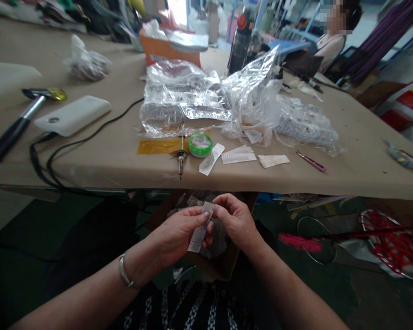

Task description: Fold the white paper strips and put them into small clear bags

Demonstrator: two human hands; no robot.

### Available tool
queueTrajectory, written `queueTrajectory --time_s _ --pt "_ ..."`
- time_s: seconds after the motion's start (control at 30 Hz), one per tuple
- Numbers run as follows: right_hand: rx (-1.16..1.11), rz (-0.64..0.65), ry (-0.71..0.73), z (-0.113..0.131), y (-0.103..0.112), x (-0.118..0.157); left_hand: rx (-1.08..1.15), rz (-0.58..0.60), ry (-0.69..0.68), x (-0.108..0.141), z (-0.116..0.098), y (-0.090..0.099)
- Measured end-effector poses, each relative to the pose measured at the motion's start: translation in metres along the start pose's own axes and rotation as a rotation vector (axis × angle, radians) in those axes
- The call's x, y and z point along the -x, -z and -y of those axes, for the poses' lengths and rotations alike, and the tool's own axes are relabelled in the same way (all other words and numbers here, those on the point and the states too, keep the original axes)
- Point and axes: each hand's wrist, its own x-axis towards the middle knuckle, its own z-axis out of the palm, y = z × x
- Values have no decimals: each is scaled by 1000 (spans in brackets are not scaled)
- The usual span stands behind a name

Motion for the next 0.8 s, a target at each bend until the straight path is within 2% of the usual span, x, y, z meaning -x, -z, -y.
queueTrajectory --time_s 0.07,0.13,0.33,0.43,0.57,0.67,0.8 --pt "-125 46 -100 -1 -2 -4 -13 -6 -17 1 1 2" --pt "-195 56 -141 -3 -4 -7 -31 -18 -26 2 1 3" --pt "-237 46 -110 -4 -12 -13 -73 -69 -98 5 0 4" --pt "-226 82 -88 2 -19 -20 -178 -113 -238 8 -2 7" --pt "-125 126 19 14 -31 -33 -425 -267 -463 13 -8 18" --pt "-13 132 89 20 -39 -43 -522 -416 -513 16 -14 27" --pt "135 99 135 23 -45 -53 -608 -554 -614 15 -25 34"
